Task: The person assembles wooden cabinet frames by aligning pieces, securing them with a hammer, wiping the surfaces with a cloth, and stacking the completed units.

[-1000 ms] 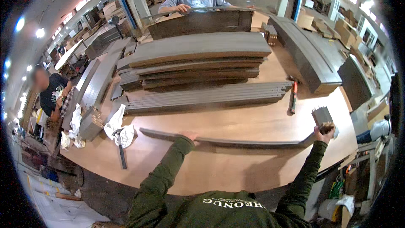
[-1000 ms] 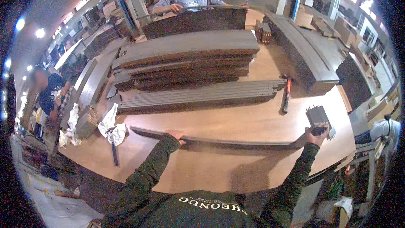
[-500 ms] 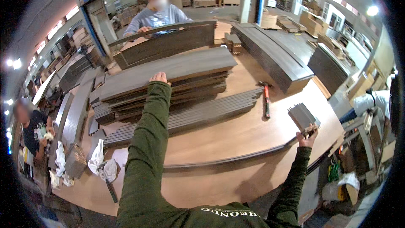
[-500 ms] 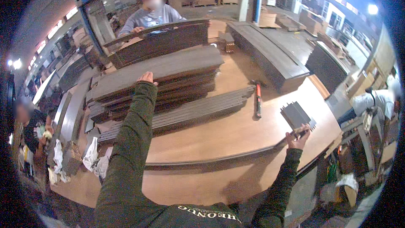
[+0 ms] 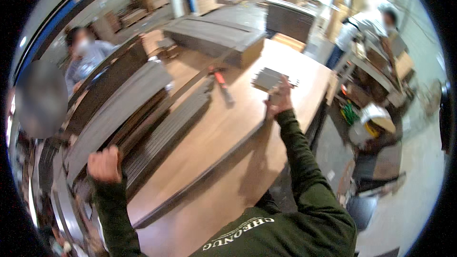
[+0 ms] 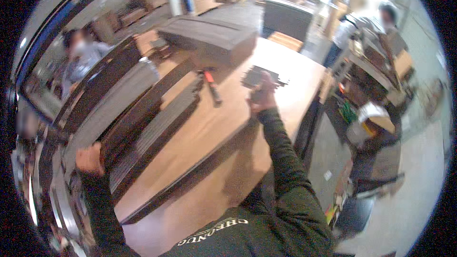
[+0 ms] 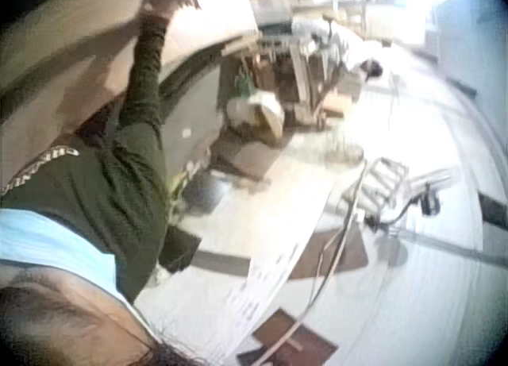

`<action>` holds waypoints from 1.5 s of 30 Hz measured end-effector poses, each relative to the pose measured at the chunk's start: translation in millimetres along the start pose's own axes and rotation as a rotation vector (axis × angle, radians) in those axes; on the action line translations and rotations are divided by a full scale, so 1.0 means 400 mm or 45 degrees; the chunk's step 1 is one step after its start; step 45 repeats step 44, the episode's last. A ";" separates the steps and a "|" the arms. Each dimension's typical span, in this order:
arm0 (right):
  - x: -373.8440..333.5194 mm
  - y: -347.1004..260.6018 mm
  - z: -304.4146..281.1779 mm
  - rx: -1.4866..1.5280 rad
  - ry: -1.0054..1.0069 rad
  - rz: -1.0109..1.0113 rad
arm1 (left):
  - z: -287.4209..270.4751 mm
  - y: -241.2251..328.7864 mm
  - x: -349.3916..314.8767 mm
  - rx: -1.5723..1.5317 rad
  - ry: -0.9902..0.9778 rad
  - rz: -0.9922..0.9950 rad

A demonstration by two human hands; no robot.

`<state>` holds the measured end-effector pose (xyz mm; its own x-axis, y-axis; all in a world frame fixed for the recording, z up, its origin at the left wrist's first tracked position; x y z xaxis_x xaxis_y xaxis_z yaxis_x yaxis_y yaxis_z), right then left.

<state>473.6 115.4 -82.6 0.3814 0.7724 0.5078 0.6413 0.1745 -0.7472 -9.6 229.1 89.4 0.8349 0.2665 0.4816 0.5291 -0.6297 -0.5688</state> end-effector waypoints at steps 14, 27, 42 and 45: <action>-0.048 -0.081 -0.079 -0.203 -0.018 -0.070 | 0.004 0.326 0.058 -0.524 -0.381 0.485; -0.042 -0.051 -0.087 -0.189 -0.013 -0.086 | 0.037 0.361 0.084 -0.443 -0.234 0.482; -0.042 -0.061 -0.030 -0.062 0.416 0.089 | 0.041 0.377 0.086 -0.586 -0.346 0.457; -0.042 -0.062 -0.024 -0.116 0.427 0.077 | 0.048 0.376 0.080 -0.580 -0.341 0.443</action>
Point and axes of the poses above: each hand's wrist, its own x-axis towards the middle knuckle, its own z-axis out of the palm, y = z × x, the point moved 4 cm from there along x, towards the middle knuckle, and after that the axes turned 15 degrees about -y, right-handed, at the moved point
